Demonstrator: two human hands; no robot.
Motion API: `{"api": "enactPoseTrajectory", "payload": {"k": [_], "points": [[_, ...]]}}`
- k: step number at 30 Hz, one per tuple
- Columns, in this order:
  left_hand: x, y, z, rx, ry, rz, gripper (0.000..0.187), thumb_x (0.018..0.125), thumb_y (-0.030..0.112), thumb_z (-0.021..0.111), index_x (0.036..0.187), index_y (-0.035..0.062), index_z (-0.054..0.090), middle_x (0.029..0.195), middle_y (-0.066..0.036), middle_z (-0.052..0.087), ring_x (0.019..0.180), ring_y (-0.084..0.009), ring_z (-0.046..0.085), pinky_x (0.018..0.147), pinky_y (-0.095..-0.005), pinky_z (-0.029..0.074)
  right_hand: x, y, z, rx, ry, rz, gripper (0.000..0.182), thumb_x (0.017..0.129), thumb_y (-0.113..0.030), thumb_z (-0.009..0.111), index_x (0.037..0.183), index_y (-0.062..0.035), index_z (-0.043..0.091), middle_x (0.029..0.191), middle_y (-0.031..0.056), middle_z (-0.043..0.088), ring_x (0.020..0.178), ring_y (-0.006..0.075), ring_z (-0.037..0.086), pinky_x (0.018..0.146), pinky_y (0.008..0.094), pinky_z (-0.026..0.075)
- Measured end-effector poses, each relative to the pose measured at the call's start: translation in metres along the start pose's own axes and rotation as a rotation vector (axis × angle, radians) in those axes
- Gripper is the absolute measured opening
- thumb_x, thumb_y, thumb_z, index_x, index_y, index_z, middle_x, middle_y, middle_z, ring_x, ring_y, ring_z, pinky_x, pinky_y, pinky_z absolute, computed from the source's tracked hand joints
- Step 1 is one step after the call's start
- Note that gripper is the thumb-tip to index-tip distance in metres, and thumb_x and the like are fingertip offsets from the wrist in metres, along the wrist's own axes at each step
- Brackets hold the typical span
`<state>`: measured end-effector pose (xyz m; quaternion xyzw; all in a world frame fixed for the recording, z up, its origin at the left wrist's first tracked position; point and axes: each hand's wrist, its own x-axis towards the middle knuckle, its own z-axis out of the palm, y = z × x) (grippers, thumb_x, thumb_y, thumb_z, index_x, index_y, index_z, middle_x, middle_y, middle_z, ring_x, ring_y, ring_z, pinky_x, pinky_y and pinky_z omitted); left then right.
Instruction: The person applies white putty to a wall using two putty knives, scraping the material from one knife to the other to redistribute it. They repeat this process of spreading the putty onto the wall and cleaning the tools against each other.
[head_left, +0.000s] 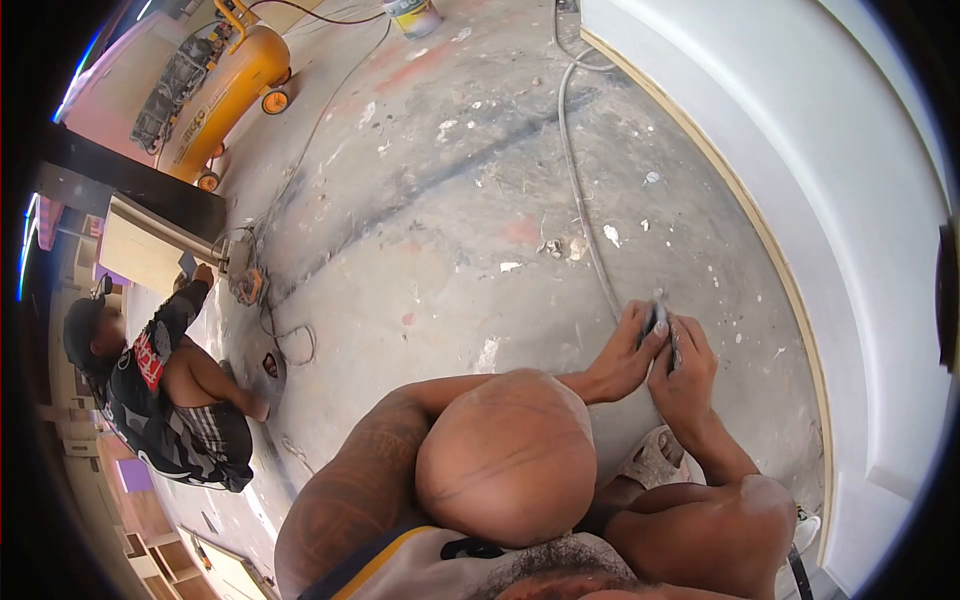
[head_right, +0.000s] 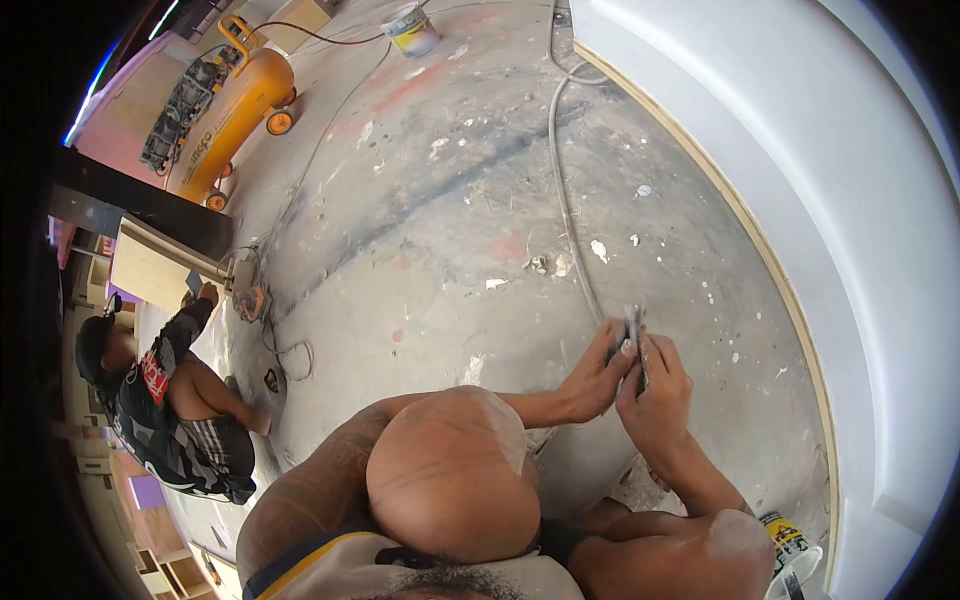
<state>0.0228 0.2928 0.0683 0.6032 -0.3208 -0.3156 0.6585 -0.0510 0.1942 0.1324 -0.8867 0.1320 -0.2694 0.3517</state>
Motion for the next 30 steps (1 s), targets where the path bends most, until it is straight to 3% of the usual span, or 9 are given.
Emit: {"api": "enactPoseTrajectory", "payload": {"k": [7, 9, 11, 14, 16, 20, 24, 25, 30], "points": [[0.01, -0.007, -0.002, -0.043, 0.035, -0.143, 0.061, 0.107, 0.044, 0.038, 0.146, -0.0029, 0.035, 0.134, -0.018, 0.045, 0.129, -0.0263, 0.043, 0.111, -0.0363, 0.031, 0.02, 0.026, -0.019, -0.069, 0.048, 0.107, 0.015, 0.09, -0.004, 0.06, 0.102, 0.0048, 0.066, 0.09, 0.0202, 0.064, 0.078, 0.0385, 0.064, 0.069, 0.0412, 0.051], [0.018, -0.029, -0.016, -0.23, 0.171, -0.505, 0.062, 0.106, 0.049, 0.036, 0.143, -0.0013, 0.041, 0.14, -0.017, 0.049, 0.132, -0.0251, 0.047, 0.112, -0.0378, 0.034, 0.026, 0.032, -0.039, -0.061, -0.06, 0.235, 0.017, 0.094, -0.011, 0.061, 0.098, 0.0039, 0.066, 0.087, 0.0177, 0.065, 0.073, 0.0334, 0.063, 0.067, 0.0399, 0.05], [0.029, 0.002, -0.031, -0.715, 0.189, -0.607, 0.06, 0.105, 0.05, 0.038, 0.138, 0.0002, 0.046, 0.132, -0.015, 0.058, 0.123, -0.0269, 0.057, 0.107, -0.0417, 0.043, 0.036, 0.029, -0.065, -0.071, -0.105, 0.41, 0.019, 0.096, -0.015, 0.061, 0.097, 0.0035, 0.065, 0.086, 0.0156, 0.066, 0.07, 0.0294, 0.063, 0.066, 0.0395, 0.049], [0.032, 0.007, -0.043, -0.907, 0.149, -0.608, 0.057, 0.105, 0.049, 0.041, 0.135, 0.0008, 0.05, 0.12, -0.013, 0.065, 0.11, -0.0277, 0.065, 0.101, -0.0437, 0.05, 0.04, 0.042, -0.093, 0.156, -0.208, 0.716, 0.028, 0.1, -0.023, 0.06, 0.097, 0.004, 0.065, 0.089, 0.0089, 0.069, 0.071, 0.018, 0.063, 0.067, 0.0351, 0.051], [0.03, 0.012, -0.042, -0.948, 0.066, -0.652, 0.053, 0.104, 0.046, 0.044, 0.129, 0.0004, 0.054, 0.118, -0.014, 0.067, 0.107, -0.0265, 0.067, 0.098, -0.0419, 0.052, 0.028, 0.069, -0.087, 0.922, -0.023, 0.764, 0.034, 0.101, -0.031, 0.06, 0.105, 0.0025, 0.065, 0.095, 0.0046, 0.07, 0.076, 0.0106, 0.065, 0.069, 0.0289, 0.054], [0.025, 0.018, -0.03, -0.947, -0.091, -0.871, 0.046, 0.102, 0.041, 0.052, 0.123, 0.0012, 0.06, 0.111, -0.012, 0.07, 0.097, -0.0217, 0.07, 0.088, -0.0389, 0.058, 0.024, 0.096, -0.072, 1.262, 0.071, 0.886, 0.041, 0.099, -0.041, 0.059, 0.112, -0.003, 0.063, 0.095, 0.0032, 0.069, 0.078, 0.0103, 0.067, 0.07, 0.0256, 0.057], [0.018, 0.011, -0.018, -1.085, -0.285, -0.938, 0.039, 0.1, 0.034, 0.058, 0.123, 0.0017, 0.061, 0.109, -0.01, 0.071, 0.092, -0.0188, 0.071, 0.084, -0.0357, 0.059, 0.015, 0.113, -0.046, 1.343, 0.043, 0.928, 0.041, 0.1, -0.043, 0.057, 0.108, -0.0031, 0.064, 0.096, 0.0031, 0.068, 0.075, 0.0092, 0.065, 0.062, 0.0237, 0.054], [0.017, 0.007, -0.015, -1.088, -0.287, -0.943, 0.039, 0.1, 0.034, 0.058, 0.123, 0.0017, 0.061, 0.109, -0.01, 0.071, 0.092, -0.0188, 0.071, 0.084, -0.0357, 0.059, 0.013, 0.107, -0.037, 1.077, 0.051, 0.866, 0.042, 0.101, -0.043, 0.056, 0.104, -0.0028, 0.065, 0.092, 0.0025, 0.068, 0.071, 0.0084, 0.064, 0.059, 0.0231, 0.052], [0.02, 0.008, -0.011, -1.053, -0.059, -0.919, 0.036, 0.1, 0.032, 0.059, 0.119, 0.0024, 0.062, 0.105, -0.009, 0.072, 0.088, -0.0179, 0.072, 0.079, -0.0326, 0.06, -0.012, 0.097, -0.012, 0.903, -0.208, 0.735, 0.043, 0.102, -0.042, 0.056, 0.093, -0.0007, 0.066, 0.074, -0.0002, 0.065, 0.061, 0.0052, 0.056, 0.054, 0.023, 0.045]]}}
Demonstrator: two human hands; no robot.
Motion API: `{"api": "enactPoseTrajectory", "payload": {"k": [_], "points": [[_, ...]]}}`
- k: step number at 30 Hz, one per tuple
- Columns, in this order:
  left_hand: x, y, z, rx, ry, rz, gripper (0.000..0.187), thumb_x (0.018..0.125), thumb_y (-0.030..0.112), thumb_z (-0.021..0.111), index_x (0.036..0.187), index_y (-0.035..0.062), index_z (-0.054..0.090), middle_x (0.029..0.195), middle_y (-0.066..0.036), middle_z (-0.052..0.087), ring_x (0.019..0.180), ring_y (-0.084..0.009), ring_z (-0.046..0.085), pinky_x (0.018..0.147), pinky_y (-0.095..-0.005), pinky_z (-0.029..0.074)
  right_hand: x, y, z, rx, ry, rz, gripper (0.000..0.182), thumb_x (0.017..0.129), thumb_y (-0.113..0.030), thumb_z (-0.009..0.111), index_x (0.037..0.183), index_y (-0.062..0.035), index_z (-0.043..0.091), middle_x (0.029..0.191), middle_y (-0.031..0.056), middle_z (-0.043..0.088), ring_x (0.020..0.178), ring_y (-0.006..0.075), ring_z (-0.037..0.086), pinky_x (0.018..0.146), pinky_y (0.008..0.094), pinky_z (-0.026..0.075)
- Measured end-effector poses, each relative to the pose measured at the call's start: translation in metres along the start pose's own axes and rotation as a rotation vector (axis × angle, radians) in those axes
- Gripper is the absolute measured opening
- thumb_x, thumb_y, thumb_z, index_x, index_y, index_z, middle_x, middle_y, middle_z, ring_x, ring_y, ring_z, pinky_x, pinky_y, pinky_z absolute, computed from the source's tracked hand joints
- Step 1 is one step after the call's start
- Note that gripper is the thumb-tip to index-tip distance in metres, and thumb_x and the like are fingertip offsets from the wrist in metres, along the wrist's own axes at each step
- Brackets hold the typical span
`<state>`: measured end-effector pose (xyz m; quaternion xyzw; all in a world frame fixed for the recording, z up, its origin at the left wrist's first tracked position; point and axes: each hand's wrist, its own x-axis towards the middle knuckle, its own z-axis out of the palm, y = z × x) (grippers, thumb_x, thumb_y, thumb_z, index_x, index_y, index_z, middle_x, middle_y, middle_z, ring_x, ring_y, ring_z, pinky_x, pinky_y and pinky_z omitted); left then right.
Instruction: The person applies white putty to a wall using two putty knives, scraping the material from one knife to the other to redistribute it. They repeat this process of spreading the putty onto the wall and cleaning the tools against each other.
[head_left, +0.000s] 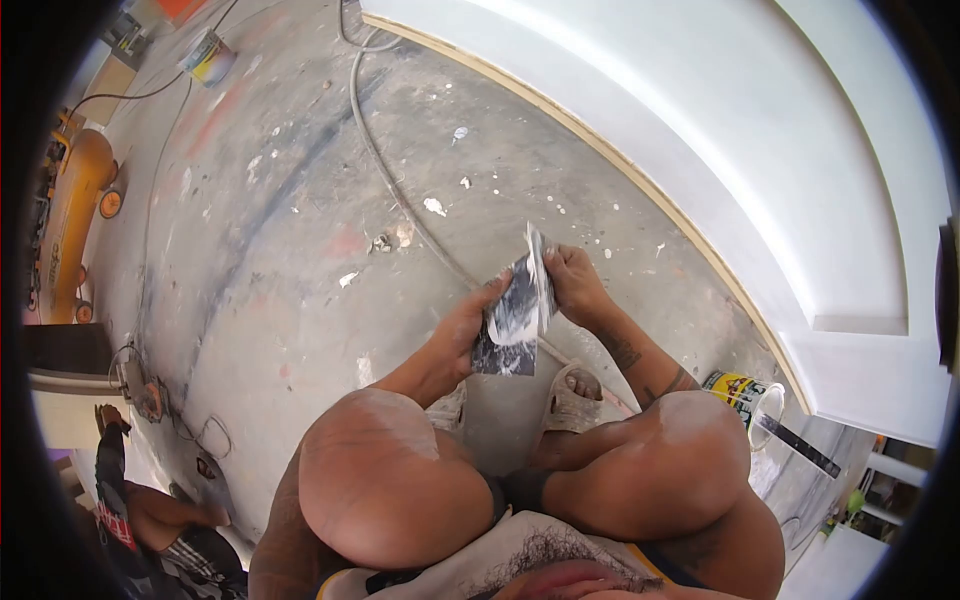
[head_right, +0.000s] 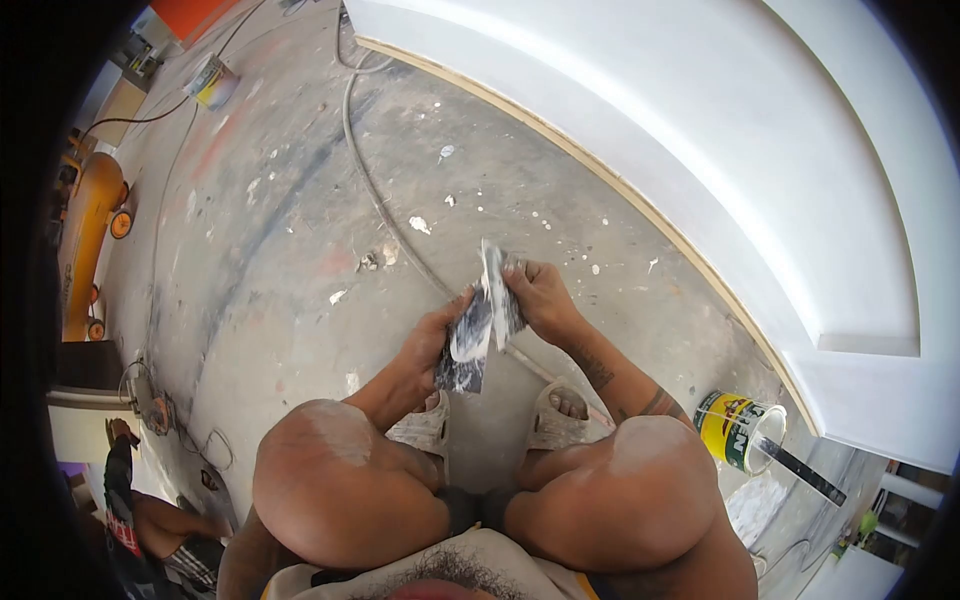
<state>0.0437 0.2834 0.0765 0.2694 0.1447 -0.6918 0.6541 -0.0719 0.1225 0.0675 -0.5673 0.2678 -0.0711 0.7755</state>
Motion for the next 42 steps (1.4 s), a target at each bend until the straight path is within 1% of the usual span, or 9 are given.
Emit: {"api": "enactPoseTrajectory", "payload": {"k": [9, 11, 14, 16, 18, 21, 22, 27, 42], "points": [[-0.005, 0.036, -0.008, 0.076, 0.039, 0.27, 0.032, 0.099, 0.032, 0.061, 0.114, 0.0032, 0.064, 0.096, -0.009, 0.072, 0.081, -0.0197, 0.072, 0.075, -0.0347, 0.061, -0.021, 0.024, -0.033, -0.372, -0.186, 0.197, 0.037, 0.096, -0.037, 0.067, 0.082, -0.0022, 0.067, 0.066, -0.0048, 0.056, 0.058, 0.0041, 0.05, 0.052, 0.0236, 0.041], [-0.006, 0.043, -0.007, 0.132, 0.067, 0.355, 0.031, 0.099, 0.031, 0.061, 0.114, 0.0035, 0.064, 0.096, -0.009, 0.072, 0.081, -0.0198, 0.072, 0.074, -0.0349, 0.06, -0.02, 0.016, -0.041, -0.325, 0.107, 0.194, 0.033, 0.095, -0.032, 0.068, 0.085, -0.0007, 0.069, 0.066, -0.0048, 0.057, 0.057, 0.0046, 0.05, 0.051, 0.0248, 0.041], [-0.004, 0.045, -0.006, 0.217, 0.233, 0.62, 0.027, 0.097, 0.025, 0.066, 0.109, 0.0009, 0.065, 0.098, -0.008, 0.072, 0.082, -0.0171, 0.07, 0.071, -0.032, 0.058, -0.007, -0.002, -0.044, -0.222, 0.315, 0.062, 0.033, 0.095, -0.031, 0.068, 0.091, 0.0017, 0.07, 0.068, -0.0051, 0.059, 0.058, 0.0043, 0.051, 0.052, 0.0261, 0.043], [-0.005, 0.043, -0.006, 0.245, 0.348, 0.645, 0.027, 0.097, 0.025, 0.066, 0.108, 0.0009, 0.065, 0.098, -0.008, 0.072, 0.081, -0.0166, 0.07, 0.07, -0.0321, 0.058, -0.01, -0.036, -0.046, -0.499, 0.454, -0.131, 0.028, 0.095, -0.028, 0.068, 0.098, -0.0003, 0.072, 0.069, 0.0003, 0.063, 0.058, 0.0084, 0.055, 0.054, 0.0265, 0.044], [0.002, 0.036, -0.007, 0.305, 0.388, 0.691, 0.026, 0.099, 0.026, 0.063, 0.109, 0.0021, 0.062, 0.097, -0.007, 0.069, 0.079, -0.0186, 0.067, 0.069, -0.0352, 0.057, -0.013, -0.089, -0.028, -0.905, 0.482, -0.618, 0.021, 0.092, -0.021, 0.068, 0.103, -0.0045, 0.073, 0.077, 0.0085, 0.067, 0.059, 0.0186, 0.061, 0.054, 0.0299, 0.047], [0.005, 0.026, -0.018, 0.379, 0.361, 0.634, 0.029, 0.098, 0.028, 0.066, 0.108, 0.0009, 0.065, 0.095, -0.007, 0.071, 0.078, -0.0154, 0.067, 0.066, -0.0319, 0.055, -0.043, -0.174, 0.021, -1.221, 0.146, -0.746, 0.025, 0.086, -0.017, 0.067, 0.11, -0.0109, 0.072, 0.085, 0.0096, 0.065, 0.069, 0.0298, 0.066, 0.056, 0.0391, 0.051], [0.005, 0.022, -0.019, 0.409, 0.354, 0.615, 0.029, 0.098, 0.028, 0.066, 0.108, 0.0009, 0.065, 0.096, -0.007, 0.071, 0.079, -0.0154, 0.067, 0.067, -0.0318, 0.055, -0.05, -0.189, 0.031, -1.287, -0.005, -0.887, 0.023, 0.083, -0.014, 0.067, 0.106, -0.0119, 0.07, 0.084, 0.0049, 0.061, 0.065, 0.023, 0.062, 0.054, 0.035, 0.05], [0.011, 0.013, -0.009, 0.557, 0.312, 0.474, 0.029, 0.099, 0.029, 0.064, 0.108, 0.0012, 0.065, 0.097, -0.007, 0.071, 0.079, -0.0155, 0.067, 0.067, -0.0317, 0.055, -0.106, -0.196, 0.061, -1.318, -0.423, -0.968, 0.021, 0.082, -0.014, 0.067, 0.102, -0.0104, 0.071, 0.084, 0.0055, 0.062, 0.065, 0.0228, 0.062, 0.053, 0.0348, 0.049], [-0.016, 0.019, -0.009, 0.678, 0.434, 0.483, 0.031, 0.102, 0.031, 0.057, 0.109, 0.0018, 0.064, 0.102, -0.009, 0.07, 0.082, -0.0159, 0.068, 0.068, -0.0313, 0.056, -0.128, -0.177, 0.092, -1.307, -0.544, -0.863, 0.016, 0.08, -0.014, 0.068, 0.093, -0.0058, 0.072, 0.084, 0.0073, 0.065, 0.066, 0.0223, 0.065, 0.052, 0.0343, 0.049]]}}
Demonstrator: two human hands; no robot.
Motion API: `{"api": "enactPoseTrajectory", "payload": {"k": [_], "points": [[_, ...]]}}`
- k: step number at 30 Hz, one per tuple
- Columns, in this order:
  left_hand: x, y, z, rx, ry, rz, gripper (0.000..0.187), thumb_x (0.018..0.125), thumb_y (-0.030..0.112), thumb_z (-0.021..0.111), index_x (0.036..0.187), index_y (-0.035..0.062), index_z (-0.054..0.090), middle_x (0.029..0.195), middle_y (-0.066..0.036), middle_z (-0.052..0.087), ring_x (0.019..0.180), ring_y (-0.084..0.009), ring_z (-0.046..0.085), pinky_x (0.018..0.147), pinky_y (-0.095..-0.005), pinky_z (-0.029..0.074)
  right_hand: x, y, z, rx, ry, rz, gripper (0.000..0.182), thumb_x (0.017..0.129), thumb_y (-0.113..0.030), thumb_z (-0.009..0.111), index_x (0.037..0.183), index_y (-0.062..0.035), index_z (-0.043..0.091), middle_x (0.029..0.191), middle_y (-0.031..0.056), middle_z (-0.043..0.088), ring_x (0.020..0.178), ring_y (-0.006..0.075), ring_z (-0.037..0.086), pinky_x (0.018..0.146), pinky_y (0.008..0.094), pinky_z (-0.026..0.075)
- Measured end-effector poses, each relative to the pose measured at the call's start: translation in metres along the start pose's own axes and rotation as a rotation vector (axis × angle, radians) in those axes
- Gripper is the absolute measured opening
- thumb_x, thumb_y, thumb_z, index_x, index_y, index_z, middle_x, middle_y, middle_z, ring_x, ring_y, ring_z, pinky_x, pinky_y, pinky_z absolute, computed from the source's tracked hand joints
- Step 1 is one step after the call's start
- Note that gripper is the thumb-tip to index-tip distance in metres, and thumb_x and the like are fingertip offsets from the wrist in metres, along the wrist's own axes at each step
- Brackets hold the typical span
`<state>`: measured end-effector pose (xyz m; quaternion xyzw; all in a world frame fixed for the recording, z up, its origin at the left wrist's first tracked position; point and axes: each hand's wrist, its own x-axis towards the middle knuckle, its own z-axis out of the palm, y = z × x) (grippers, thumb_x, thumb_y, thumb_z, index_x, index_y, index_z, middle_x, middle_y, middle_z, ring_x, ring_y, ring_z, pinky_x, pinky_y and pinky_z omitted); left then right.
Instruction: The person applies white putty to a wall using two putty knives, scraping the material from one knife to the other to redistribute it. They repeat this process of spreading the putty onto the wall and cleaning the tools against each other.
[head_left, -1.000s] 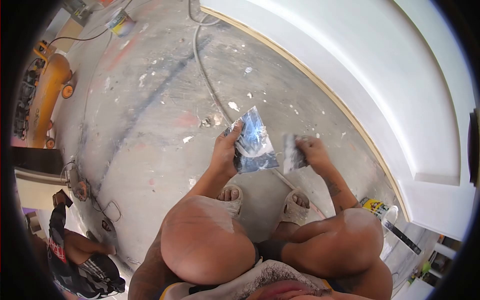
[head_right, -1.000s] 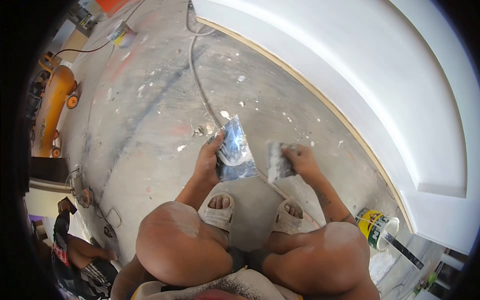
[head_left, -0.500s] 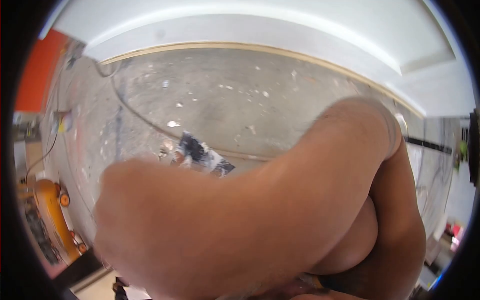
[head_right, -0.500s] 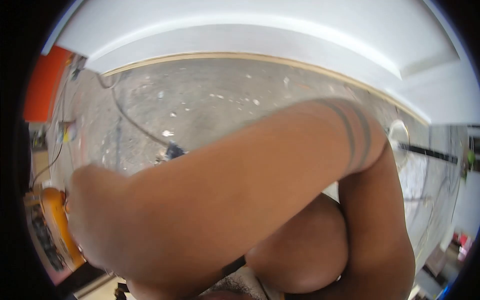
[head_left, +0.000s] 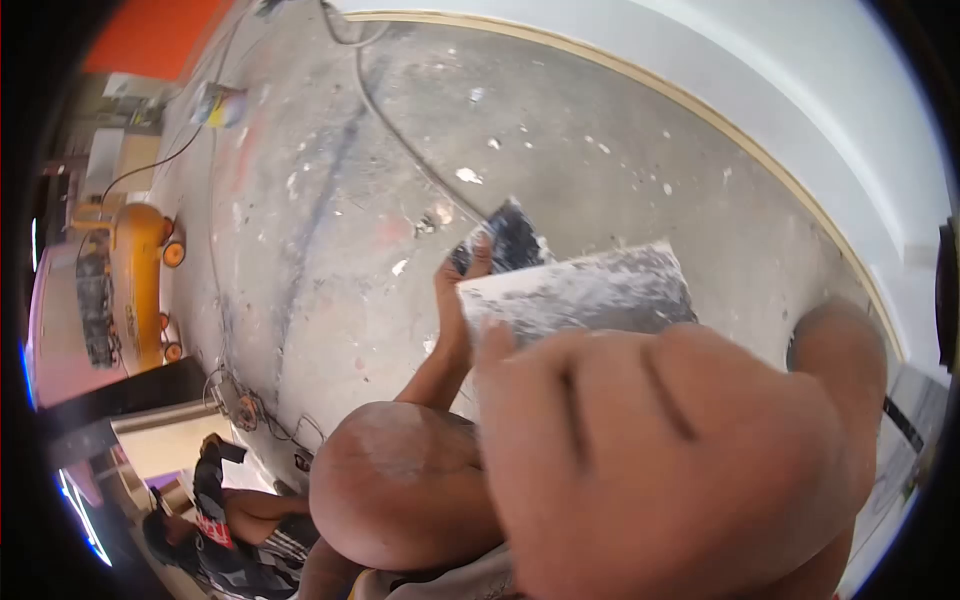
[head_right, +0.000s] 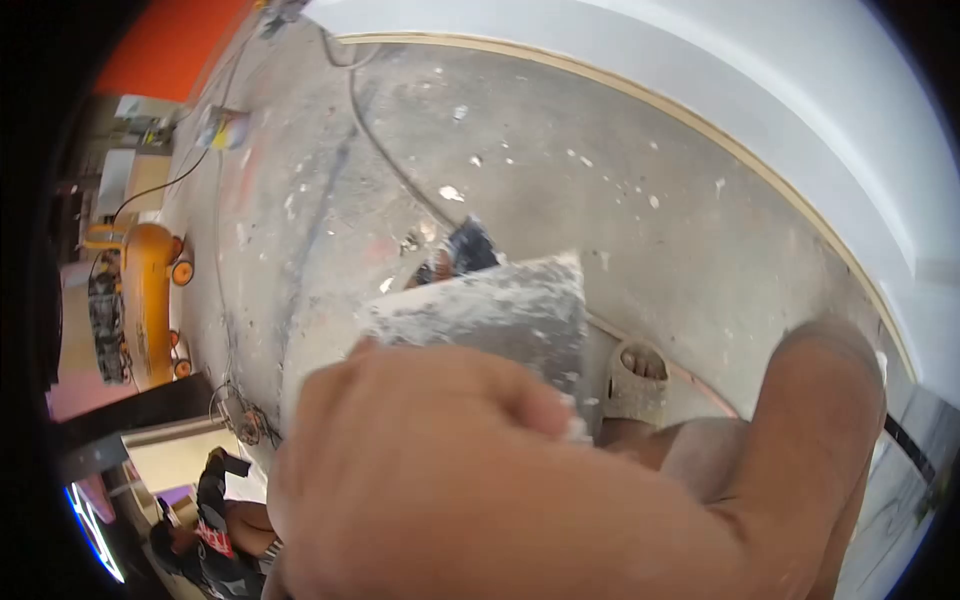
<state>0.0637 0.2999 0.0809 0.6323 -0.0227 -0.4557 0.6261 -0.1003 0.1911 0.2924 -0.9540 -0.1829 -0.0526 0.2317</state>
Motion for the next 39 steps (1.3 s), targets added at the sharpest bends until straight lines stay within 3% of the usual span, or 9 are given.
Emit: {"api": "enactPoseTrajectory", "payload": {"k": [8, 10, 12, 14, 20, 27, 30, 32, 39], "points": [[-0.007, 0.018, 0.015, -0.262, -0.047, 0.185, 0.03, 0.104, 0.03, 0.055, 0.11, 0.0026, 0.063, 0.102, -0.007, 0.069, 0.082, -0.0148, 0.067, 0.068, -0.0305, 0.055, 0.017, 0.045, -0.003, 0.095, 0.155, 0.028, 0.014, 0.079, -0.014, 0.068, 0.088, -0.0033, 0.072, 0.085, 0.0083, 0.066, 0.066, 0.022, 0.066, 0.051, 0.0339, 0.049], [-0.009, 0.019, 0.009, -0.34, 0.045, 0.256, 0.029, 0.104, 0.03, 0.054, 0.11, 0.0028, 0.063, 0.102, -0.007, 0.069, 0.082, -0.0145, 0.066, 0.068, -0.0303, 0.055, 0.011, 0.077, 0.008, -0.056, 0.126, 0.156, 0.014, 0.079, -0.014, 0.068, 0.087, -0.0027, 0.072, 0.085, 0.0086, 0.066, 0.066, 0.022, 0.066, 0.051, 0.0339, 0.048], [0.004, 0.012, -0.005, -0.394, 0.211, 0.287, 0.028, 0.104, 0.029, 0.053, 0.111, 0.0029, 0.062, 0.101, -0.006, 0.069, 0.082, -0.0138, 0.066, 0.069, -0.0298, 0.055, -0.002, 0.095, 0.04, -0.443, 0.169, 0.186, 0.034, 0.08, -0.01, 0.061, 0.111, 0.0009, 0.067, 0.1, 0.0063, 0.062, 0.073, 0.016, 0.062, 0.062, 0.0286, 0.048], [0.015, -0.004, -0.011, -0.399, 0.326, 0.325, 0.028, 0.104, 0.03, 0.052, 0.105, 0.0035, 0.063, 0.098, -0.008, 0.07, 0.083, -0.0174, 0.069, 0.071, -0.0329, 0.057, -0.013, 0.108, 0.083, -0.45, 0.282, 0.023, 0.033, 0.079, -0.011, 0.066, 0.108, 0.0044, 0.069, 0.1, 0.0079, 0.062, 0.069, 0.0162, 0.058, 0.057, 0.0322, 0.047], [0.009, -0.012, 0.004, -0.282, 0.263, 0.411, 0.026, 0.106, 0.023, 0.05, 0.11, -0.0007, 0.061, 0.092, -0.003, 0.066, 0.08, -0.0078, 0.059, 0.071, -0.0268, 0.05, -0.028, 0.102, 0.159, -0.492, 0.063, 0.002, 0.036, 0.081, -0.009, 0.063, 0.113, 0.0073, 0.066, 0.097, 0.0098, 0.061, 0.071, 0.0156, 0.058, 0.059, 0.0269, 0.046], [-0.004, -0.026, 0.016, 0.293, 0.006, 0.297, 0.03, 0.106, 0.026, 0.052, 0.103, -0.0006, 0.064, 0.087, -0.001, 0.065, 0.083, -0.0064, 0.056, 0.072, -0.0237, 0.046, -0.029, 0.145, 0.11, -0.159, 0.244, 0.632, 0.023, 0.09, -0.008, 0.06, 0.109, 0.0006, 0.068, 0.103, 0.0136, 0.066, 0.064, 0.0245, 0.065, 0.064, 0.0339, 0.052], [0.0, -0.011, 0.011, -0.279, -0.033, 0.06, 0.029, 0.105, 0.029, 0.051, 0.106, 0.0031, 0.064, 0.089, -0.004, 0.068, 0.084, -0.012, 0.065, 0.074, -0.0286, 0.056, -0.055, 0.17, 0.09, 0.077, 0.631, 0.659, 0.017, 0.093, -0.016, 0.062, 0.095, -0.0005, 0.07, 0.083, 0.0137, 0.067, 0.061, 0.0234, 0.065, 0.053, 0.0348, 0.048], [0.007, -0.011, 0.0, -0.356, -0.07, -0.021, 0.03, 0.105, 0.03, 0.05, 0.109, 0.0024, 0.062, 0.093, -0.006, 0.069, 0.086, -0.015, 0.067, 0.076, -0.0315, 0.057, -0.071, 0.182, 0.089, 0.897, 0.714, 0.977, 0.026, 0.096, -0.022, 0.063, 0.087, 0.0009, 0.07, 0.067, 0.0049, 0.063, 0.054, 0.0139, 0.058, 0.05, 0.0305, 0.042], [0.004, -0.009, 0.002, -0.471, -0.141, -0.137, 0.04, 0.105, 0.033, 0.048, 0.121, -0.0028, 0.055, 0.107, -0.013, 0.068, 0.093, -0.0243, 0.07, 0.085, -0.0403, 0.058, -0.133, 0.231, 0.173, 0.675, 0.589, 1.405, 0.031, 0.098, -0.028, 0.064, 0.093, 0.0014, 0.071, 0.075, -0.0002, 0.065, 0.062, 0.0053, 0.055, 0.055, 0.0251, 0.043]]}}
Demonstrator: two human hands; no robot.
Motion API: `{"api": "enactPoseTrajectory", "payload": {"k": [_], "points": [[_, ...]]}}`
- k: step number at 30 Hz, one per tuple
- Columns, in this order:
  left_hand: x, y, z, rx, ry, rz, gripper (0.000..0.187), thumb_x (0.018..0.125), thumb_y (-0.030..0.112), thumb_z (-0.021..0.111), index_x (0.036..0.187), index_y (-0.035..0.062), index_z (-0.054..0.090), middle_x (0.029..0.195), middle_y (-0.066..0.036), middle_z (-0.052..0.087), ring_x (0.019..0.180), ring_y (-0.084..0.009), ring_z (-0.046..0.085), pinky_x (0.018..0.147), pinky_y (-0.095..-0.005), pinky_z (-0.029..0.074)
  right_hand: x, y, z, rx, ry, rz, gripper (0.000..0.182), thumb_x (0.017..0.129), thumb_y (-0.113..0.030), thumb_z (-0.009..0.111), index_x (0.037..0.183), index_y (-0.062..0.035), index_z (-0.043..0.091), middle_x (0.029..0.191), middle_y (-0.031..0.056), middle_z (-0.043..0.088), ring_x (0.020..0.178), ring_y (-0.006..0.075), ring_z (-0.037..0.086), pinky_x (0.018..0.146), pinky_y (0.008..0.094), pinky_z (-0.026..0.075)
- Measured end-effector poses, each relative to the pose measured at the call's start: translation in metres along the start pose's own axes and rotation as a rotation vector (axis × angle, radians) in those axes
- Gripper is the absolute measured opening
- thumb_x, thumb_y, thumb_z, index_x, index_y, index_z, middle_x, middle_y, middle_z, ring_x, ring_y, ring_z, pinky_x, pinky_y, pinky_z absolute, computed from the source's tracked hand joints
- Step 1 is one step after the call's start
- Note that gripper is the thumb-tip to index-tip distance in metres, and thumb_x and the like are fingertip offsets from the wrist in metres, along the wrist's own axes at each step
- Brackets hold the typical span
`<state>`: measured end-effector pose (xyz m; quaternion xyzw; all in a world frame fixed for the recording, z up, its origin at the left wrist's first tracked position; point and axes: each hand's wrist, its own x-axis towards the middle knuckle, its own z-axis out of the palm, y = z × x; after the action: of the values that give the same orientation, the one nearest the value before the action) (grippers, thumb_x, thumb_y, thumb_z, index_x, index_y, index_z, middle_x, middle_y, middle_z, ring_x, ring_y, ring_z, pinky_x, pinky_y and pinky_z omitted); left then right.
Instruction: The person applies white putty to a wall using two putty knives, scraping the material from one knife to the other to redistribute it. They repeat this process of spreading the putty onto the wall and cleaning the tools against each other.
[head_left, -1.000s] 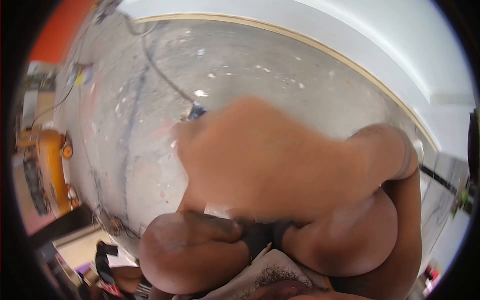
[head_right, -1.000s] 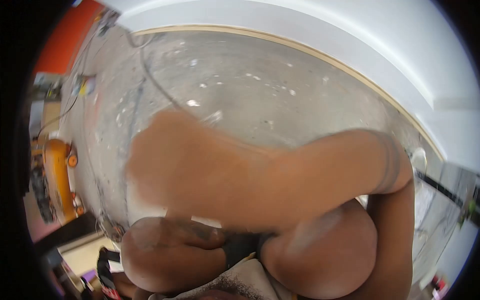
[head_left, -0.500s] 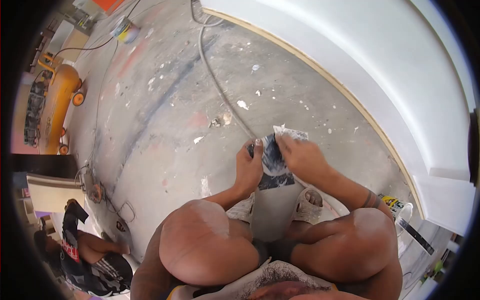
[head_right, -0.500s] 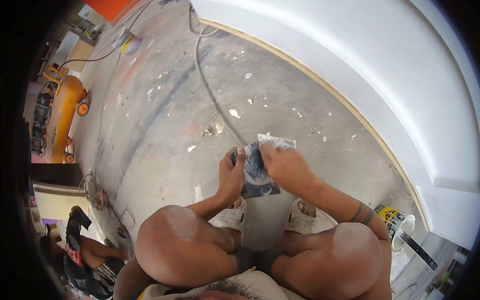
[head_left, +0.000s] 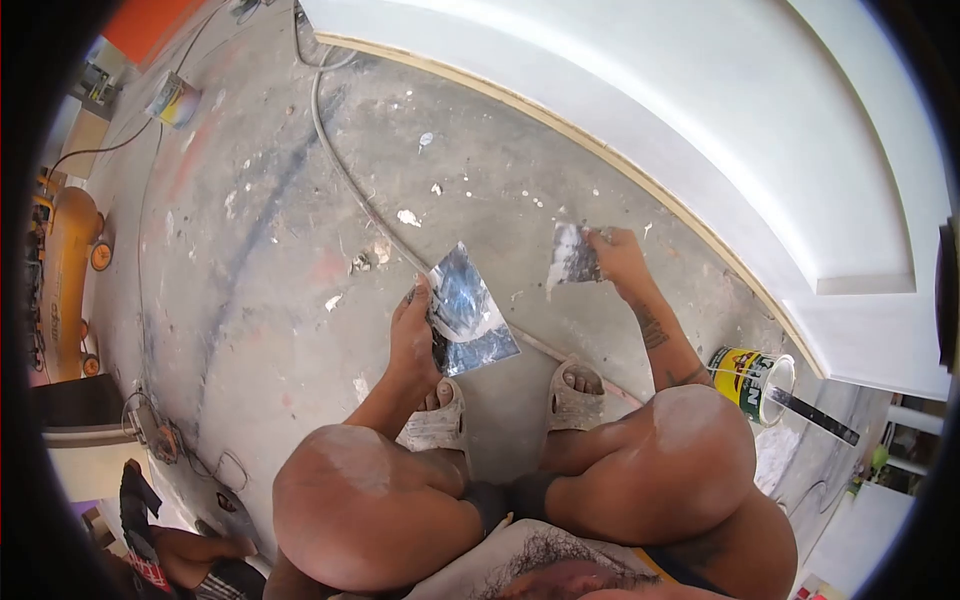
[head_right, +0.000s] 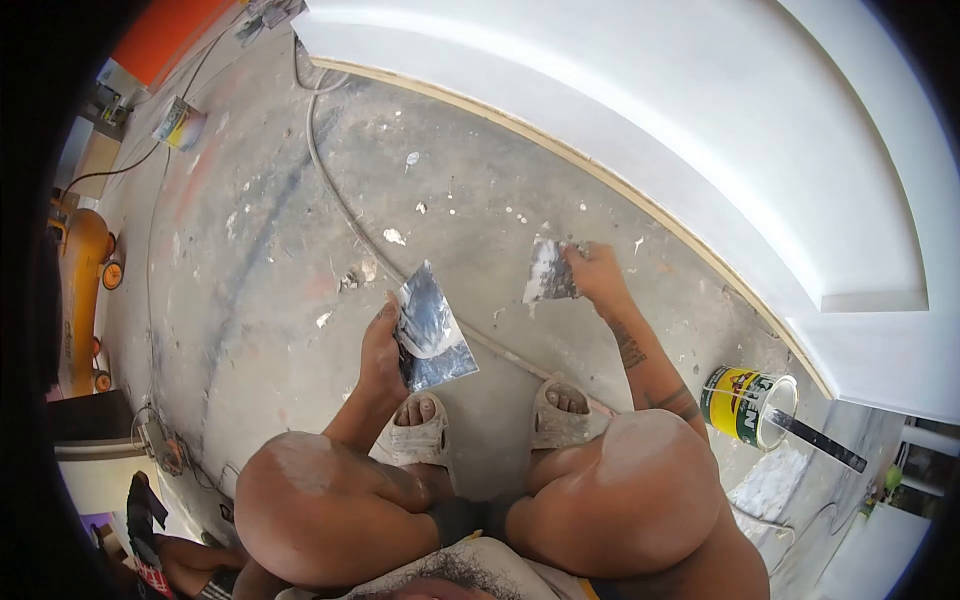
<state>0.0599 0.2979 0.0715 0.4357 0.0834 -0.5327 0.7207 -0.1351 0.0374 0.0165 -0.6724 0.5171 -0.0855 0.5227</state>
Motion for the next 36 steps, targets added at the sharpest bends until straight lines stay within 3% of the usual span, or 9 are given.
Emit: {"api": "enactPoseTrajectory", "payload": {"k": [6, 9, 12, 14, 15, 19, 26, 31, 36], "points": [[0.008, -0.003, 0.003, -0.058, -0.02, -0.004, 0.048, 0.105, 0.043, 0.045, 0.123, 0.0016, 0.058, 0.11, -0.012, 0.069, 0.098, -0.0248, 0.069, 0.091, -0.0403, 0.055, -0.024, -0.042, 0.009, 0.377, -0.081, -0.04, 0.026, 0.097, -0.025, 0.064, 0.087, -0.0012, 0.069, 0.072, -0.0017, 0.063, 0.056, 0.0059, 0.052, 0.048, 0.0243, 0.039], [0.009, -0.001, 0.013, -0.156, 0.065, 0.055, 0.033, 0.099, 0.033, 0.06, 0.11, 0.0017, 0.062, 0.099, -0.01, 0.071, 0.083, -0.0214, 0.071, 0.075, -0.0365, 0.06, -0.039, -0.054, 0.032, 0.432, -0.05, -0.097, 0.022, 0.098, -0.021, 0.062, 0.09, -0.0013, 0.069, 0.075, -0.0018, 0.064, 0.062, 0.0058, 0.055, 0.053, 0.0243, 0.043], [0.006, 0.002, 0.021, -0.134, 0.165, 0.05, 0.03, 0.097, 0.03, 0.065, 0.108, 0.0022, 0.063, 0.097, -0.009, 0.071, 0.081, -0.0208, 0.071, 0.072, -0.0368, 0.06, -0.059, -0.06, 0.061, 0.588, 0.033, -0.241, 0.018, 0.097, -0.018, 0.064, 0.103, -0.0017, 0.066, 0.088, 0.0, 0.066, 0.073, 0.0068, 0.06, 0.062, 0.0241, 0.048], [0.007, 0.0, 0.021, -0.122, 0.176, 0.084, 0.028, 0.096, 0.028, 0.066, 0.106, 0.0024, 0.063, 0.096, -0.008, 0.071, 0.08, -0.0205, 0.071, 0.071, -0.037, 0.06, -0.062, -0.054, 0.075, 0.838, 0.001, -0.206, 0.032, 0.094, -0.009, 0.065, 0.124, -0.0065, 0.054, 0.105, 0.0048, 0.066, 0.087, 0.0135, 0.067, 0.071, 0.0287, 0.056], [0.008, -0.001, 0.022, -0.102, 0.18, 0.114, 0.026, 0.095, 0.026, 0.068, 0.105, 0.0026, 0.064, 0.096, -0.008, 0.071, 0.08, -0.0202, 0.071, 0.071, -0.0371, 0.06, -0.065, -0.051, 0.08, 0.975, -0.04, -0.118, 0.032, 0.096, -0.008, 0.061, 0.127, -0.0081, 0.052, 0.114, 0.0044, 0.064, 0.098, 0.0152, 0.065, 0.085, 0.0324, 0.055], [0.009, -0.003, 0.027, -0.119, 0.232, 0.142, 0.023, 0.095, 0.025, 0.069, 0.104, 0.0038, 0.065, 0.095, -0.007, 0.072, 0.079, -0.0191, 0.071, 0.069, -0.0354, 0.059, -0.082, -0.05, 0.1, 1.105, -0.106, -0.17, 0.035, 0.104, -0.013, 0.051, 0.136, -0.006, 0.037, 0.116, 0.0039, 0.056, 0.107, 0.0098, 0.052, 0.097, 0.0276, 0.041], [0.012, -0.01, 0.018, 0.071, 0.304, 0.38, 0.03, 0.095, 0.022, 0.07, 0.112, 0.0006, 0.059, 0.092, -0.004, 0.069, 0.078, -0.0118, 0.065, 0.07, -0.0278, 0.053, -0.108, -0.065, 0.105, 0.901, -0.158, -0.363, 0.04, 0.102, -0.002, 0.049, 0.136, -0.0064, 0.029, 0.116, 0.0066, 0.056, 0.107, 0.0127, 0.052, 0.095, 0.0299, 0.043], [0.005, -0.011, 0.02, 0.114, 0.326, 0.536, 0.032, 0.095, 0.019, 0.071, 0.114, -0.0007, 0.056, 0.092, -0.004, 0.067, 0.077, -0.0099, 0.062, 0.07, -0.0265, 0.052, -0.113, -0.065, 0.097, 0.688, -0.245, -0.499, 0.033, 0.096, 0.001, 0.055, 0.122, -0.0062, 0.035, 0.11, 0.007, 0.056, 0.098, 0.0101, 0.054, 0.085, 0.0292, 0.047], [-0.01, 0.002, 0.028, 0.489, 0.334, 0.759, 0.019, 0.096, 0.017, 0.069, 0.092, 0.0008, 0.059, 0.076, 0.0, 0.063, 0.068, -0.0032, 0.053, 0.06, -0.0216, 0.043, -0.119, -0.061, 0.093, 0.562, -0.353, -0.45, 0.028, 0.094, 0.0, 0.058, 0.115, -0.0059, 0.041, 0.098, 0.0039, 0.056, 0.09, 0.007, 0.05, 0.076, 0.0259, 0.045]]}}
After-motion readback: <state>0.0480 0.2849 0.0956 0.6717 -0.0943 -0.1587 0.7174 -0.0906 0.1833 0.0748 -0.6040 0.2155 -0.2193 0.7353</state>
